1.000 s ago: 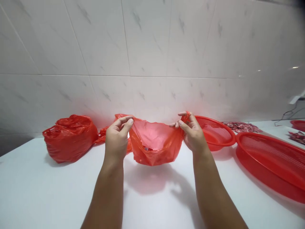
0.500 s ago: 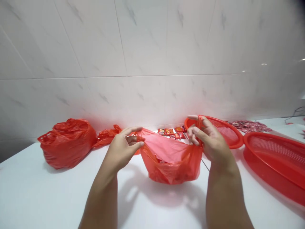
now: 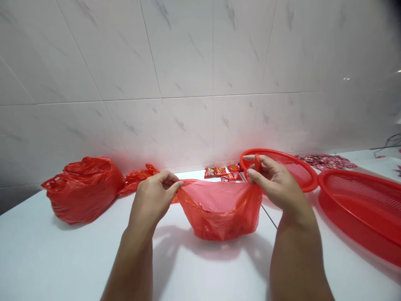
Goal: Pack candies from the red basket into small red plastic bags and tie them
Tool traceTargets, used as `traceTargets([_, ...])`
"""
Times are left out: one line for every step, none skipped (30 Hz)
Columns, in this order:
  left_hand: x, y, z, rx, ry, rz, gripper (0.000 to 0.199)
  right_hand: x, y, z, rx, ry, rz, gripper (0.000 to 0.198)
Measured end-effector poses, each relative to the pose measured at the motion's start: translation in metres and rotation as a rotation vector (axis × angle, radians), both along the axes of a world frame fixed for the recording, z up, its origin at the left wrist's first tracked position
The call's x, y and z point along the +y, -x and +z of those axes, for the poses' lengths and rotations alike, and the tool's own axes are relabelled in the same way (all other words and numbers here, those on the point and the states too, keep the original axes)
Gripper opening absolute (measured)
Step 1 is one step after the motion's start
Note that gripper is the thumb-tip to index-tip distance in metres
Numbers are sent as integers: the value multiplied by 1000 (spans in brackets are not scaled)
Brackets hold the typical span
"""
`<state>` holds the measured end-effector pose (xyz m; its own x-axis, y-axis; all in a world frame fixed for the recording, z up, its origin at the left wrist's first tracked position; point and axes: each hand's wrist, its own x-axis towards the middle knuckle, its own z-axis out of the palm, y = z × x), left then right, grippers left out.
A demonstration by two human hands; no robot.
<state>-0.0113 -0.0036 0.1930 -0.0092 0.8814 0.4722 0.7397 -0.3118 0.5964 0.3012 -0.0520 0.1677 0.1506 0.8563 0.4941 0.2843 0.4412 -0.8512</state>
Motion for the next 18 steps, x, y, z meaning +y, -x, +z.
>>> traceTargets([0, 1, 0, 3, -7, 15, 13, 1, -2, -1, 13, -15, -20, 39])
traceTargets([1, 2, 0, 6, -10, 28, 12, 1, -4, -3, 14, -28, -45, 36])
traceTargets([1, 4, 0, 10, -6, 37, 10, 2, -6, -4, -2, -39, -75, 34])
traceTargets([2, 5, 0, 16, 6, 41, 7, 2, -8, -5, -35, -43, -103, 31])
traceTargets([2, 6, -1, 23, 24, 40, 7, 2, -11, -7, -76, -37, -122, 30])
traceTargets([3, 7, -2, 26, 44, 34, 10, 3, -14, -8, -115, -20, -131, 30])
traceTargets([3, 9, -3, 22, 64, 26, 16, 3, -16, -9, -143, 5, -131, 31])
traceTargets([4, 11, -5, 7, 80, 15, 22, 3, -18, -10, -159, 36, -123, 32])
traceTargets([6, 12, -7, -16, 93, -3, 28, 3, -20, -12, -164, 66, -113, 33])
traceTargets([7, 15, -9, -44, 104, -30, 33, 3, -22, -12, -165, 91, -102, 35])
traceTargets([9, 17, -11, -74, 114, -61, 37, 2, -23, -13, -165, 107, -94, 36])
traceTargets([10, 19, -14, -100, 124, -92, 39, 2, -24, -14, -167, 117, -88, 37])
traceTargets([12, 21, -16, -120, 135, -117, 39, 2, -24, -14, -169, 122, -85, 38])
traceTargets([13, 23, -18, -134, 145, -130, 39, 2, -24, -14, -169, 124, -86, 38])
traceTargets([14, 24, -19, -141, 154, -132, 38, 2, -24, -14, -167, 123, -88, 38])
traceTargets([14, 25, -20, -142, 166, -127, 37, 2, -24, -14, -163, 123, -88, 39])
traceTargets([14, 26, -21, -138, 180, -121, 36, 2, -24, -14, -157, 121, -85, 39])
traceTargets([13, 26, -21, -134, 196, -122, 37, 2, -24, -14, -148, 118, -75, 39])
